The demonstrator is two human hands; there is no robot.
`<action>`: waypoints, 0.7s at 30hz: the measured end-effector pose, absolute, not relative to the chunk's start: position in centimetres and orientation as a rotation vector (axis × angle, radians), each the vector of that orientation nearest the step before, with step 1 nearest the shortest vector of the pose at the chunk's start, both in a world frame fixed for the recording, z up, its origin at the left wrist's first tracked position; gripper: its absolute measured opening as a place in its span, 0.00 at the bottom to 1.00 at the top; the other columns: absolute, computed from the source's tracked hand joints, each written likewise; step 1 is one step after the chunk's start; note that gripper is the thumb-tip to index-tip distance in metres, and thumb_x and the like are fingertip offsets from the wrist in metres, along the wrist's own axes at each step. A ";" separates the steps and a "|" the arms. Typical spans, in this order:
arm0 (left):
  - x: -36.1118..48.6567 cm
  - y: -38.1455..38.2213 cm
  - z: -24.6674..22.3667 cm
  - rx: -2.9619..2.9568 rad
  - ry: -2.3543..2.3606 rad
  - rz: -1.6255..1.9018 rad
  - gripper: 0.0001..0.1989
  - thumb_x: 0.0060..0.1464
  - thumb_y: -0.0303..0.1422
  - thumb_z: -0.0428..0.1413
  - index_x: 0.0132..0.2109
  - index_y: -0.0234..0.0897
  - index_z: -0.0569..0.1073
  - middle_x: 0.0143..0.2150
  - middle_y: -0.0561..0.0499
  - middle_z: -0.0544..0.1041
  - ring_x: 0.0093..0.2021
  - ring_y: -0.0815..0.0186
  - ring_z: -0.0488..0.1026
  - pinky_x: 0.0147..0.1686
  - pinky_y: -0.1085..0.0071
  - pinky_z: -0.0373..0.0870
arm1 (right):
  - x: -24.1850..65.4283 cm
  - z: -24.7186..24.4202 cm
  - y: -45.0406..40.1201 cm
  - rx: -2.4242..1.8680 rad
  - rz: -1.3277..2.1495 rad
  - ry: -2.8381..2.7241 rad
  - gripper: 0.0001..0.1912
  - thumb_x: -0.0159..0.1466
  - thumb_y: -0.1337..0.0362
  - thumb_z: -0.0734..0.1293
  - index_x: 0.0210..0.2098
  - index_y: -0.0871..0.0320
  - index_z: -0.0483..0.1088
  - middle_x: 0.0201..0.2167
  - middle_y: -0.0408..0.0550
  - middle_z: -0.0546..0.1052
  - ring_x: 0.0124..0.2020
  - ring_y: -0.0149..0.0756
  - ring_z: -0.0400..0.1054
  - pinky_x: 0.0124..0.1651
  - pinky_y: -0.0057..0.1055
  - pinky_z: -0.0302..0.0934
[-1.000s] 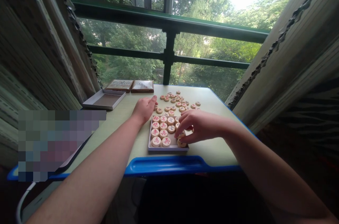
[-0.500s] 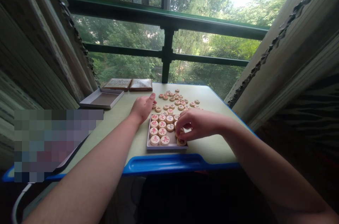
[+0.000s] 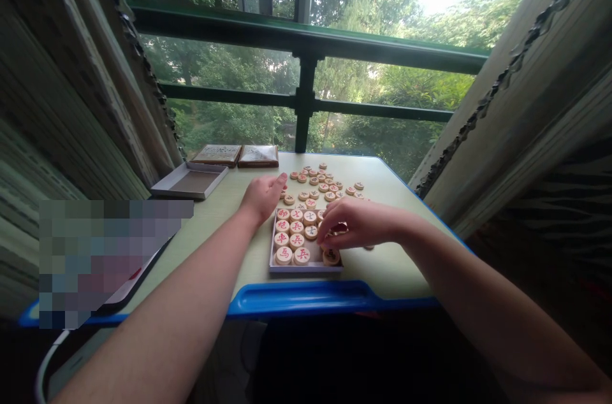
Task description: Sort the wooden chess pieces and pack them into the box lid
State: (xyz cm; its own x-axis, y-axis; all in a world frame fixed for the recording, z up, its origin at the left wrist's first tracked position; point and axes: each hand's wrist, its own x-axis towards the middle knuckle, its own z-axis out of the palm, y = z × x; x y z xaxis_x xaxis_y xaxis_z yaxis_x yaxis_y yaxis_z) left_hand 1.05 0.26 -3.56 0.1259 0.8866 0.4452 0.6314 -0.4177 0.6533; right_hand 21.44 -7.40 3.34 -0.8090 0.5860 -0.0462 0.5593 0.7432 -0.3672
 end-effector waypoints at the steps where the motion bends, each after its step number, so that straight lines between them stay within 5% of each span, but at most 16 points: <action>1: 1.1 0.3 -3.6 2.110 1.483 1.180 0.28 0.55 0.49 0.39 0.28 0.35 0.75 0.32 0.46 0.78 0.36 0.60 0.73 0.39 0.67 0.65 | 21.4 3.0 -7.0 -0.939 0.479 -2.805 0.10 0.58 0.68 0.63 0.35 0.59 0.75 0.25 0.45 0.72 0.28 0.28 0.63 0.35 0.26 0.57; 5: 1.1 0.3 -3.5 2.133 1.482 1.166 0.26 0.55 0.48 0.40 0.29 0.35 0.75 0.32 0.46 0.78 0.37 0.60 0.72 0.38 0.68 0.65 | 21.2 1.4 -5.5 -1.041 0.161 -2.521 0.10 0.59 0.63 0.63 0.34 0.60 0.75 0.29 0.48 0.71 0.33 0.33 0.62 0.39 0.31 0.56; 21: 1.2 0.3 -3.4 2.173 1.460 1.186 0.24 0.55 0.44 0.40 0.28 0.35 0.75 0.32 0.45 0.77 0.38 0.60 0.72 0.41 0.67 0.65 | 20.9 0.8 -5.2 -1.093 0.246 -2.561 0.07 0.57 0.64 0.66 0.33 0.57 0.76 0.29 0.46 0.69 0.34 0.33 0.60 0.40 0.31 0.54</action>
